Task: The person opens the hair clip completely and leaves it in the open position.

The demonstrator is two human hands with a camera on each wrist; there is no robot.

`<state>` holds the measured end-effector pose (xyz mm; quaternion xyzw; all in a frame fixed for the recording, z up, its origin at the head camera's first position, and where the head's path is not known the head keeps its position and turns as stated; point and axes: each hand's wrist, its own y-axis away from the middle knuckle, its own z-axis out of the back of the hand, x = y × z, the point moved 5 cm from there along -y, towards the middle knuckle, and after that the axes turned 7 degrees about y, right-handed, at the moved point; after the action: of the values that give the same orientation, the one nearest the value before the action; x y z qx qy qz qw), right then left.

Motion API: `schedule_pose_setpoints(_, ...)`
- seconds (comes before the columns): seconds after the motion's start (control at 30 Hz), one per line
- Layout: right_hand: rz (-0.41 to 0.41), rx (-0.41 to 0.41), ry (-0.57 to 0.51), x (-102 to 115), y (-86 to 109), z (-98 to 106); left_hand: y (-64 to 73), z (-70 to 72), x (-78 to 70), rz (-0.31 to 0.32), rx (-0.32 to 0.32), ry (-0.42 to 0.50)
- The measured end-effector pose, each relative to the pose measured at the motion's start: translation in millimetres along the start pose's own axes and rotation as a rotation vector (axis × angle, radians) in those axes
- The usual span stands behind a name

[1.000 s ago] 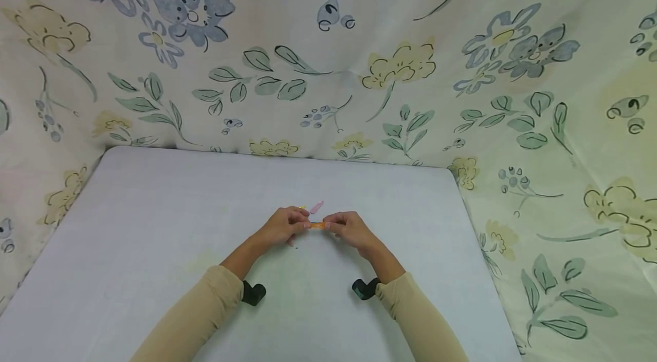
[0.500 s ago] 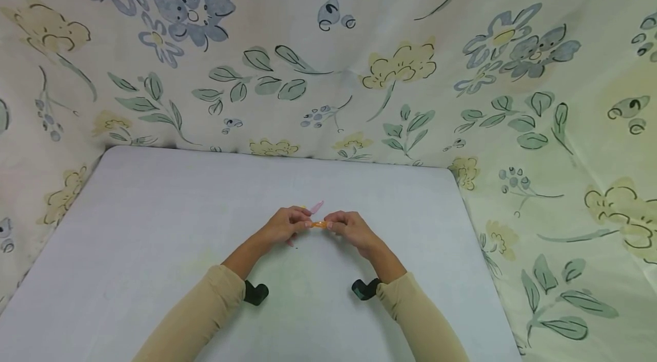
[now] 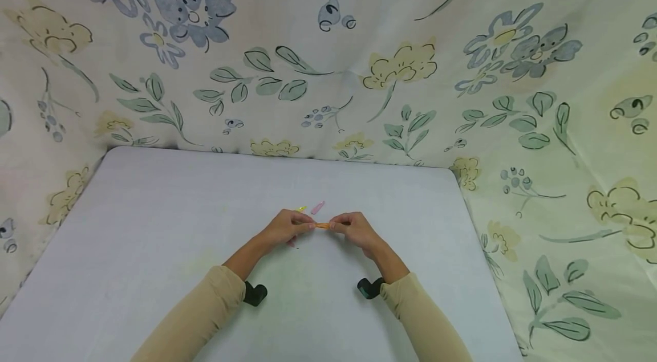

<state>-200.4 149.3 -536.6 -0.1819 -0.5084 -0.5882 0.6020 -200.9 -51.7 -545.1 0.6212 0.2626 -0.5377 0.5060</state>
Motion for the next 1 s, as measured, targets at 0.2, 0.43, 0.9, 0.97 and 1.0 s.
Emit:
schedule_pose_setpoints(0.2, 0.028, -0.011, 0.036, 0, -1.0, 1, 1.0, -1.9, -0.9, 0.011, 0.014, -0.044)
schedule_pose_setpoints(0.43, 0.062, -0.023, 0.084, -1, -4.5, 0, 0.3, -0.9, -0.4, -0.007, 0.012, -0.046)
schedule_pose_setpoints(0.9, 0.214, -0.112, 0.332, 8, -4.2, -6, -0.9, 13.3, 0.5, 0.009, -0.08, 0.055)
schedule_pose_setpoints(0.97, 0.217, -0.127, 0.344, 8, -3.5, -6, -1.1, 14.5, 1.0, 0.008, -0.08, 0.068)
schedule_pose_setpoints(1.0, 0.217, -0.132, 0.35, 8, -3.4, -6, -1.2, 15.0, 1.5, 0.008, -0.081, 0.075)
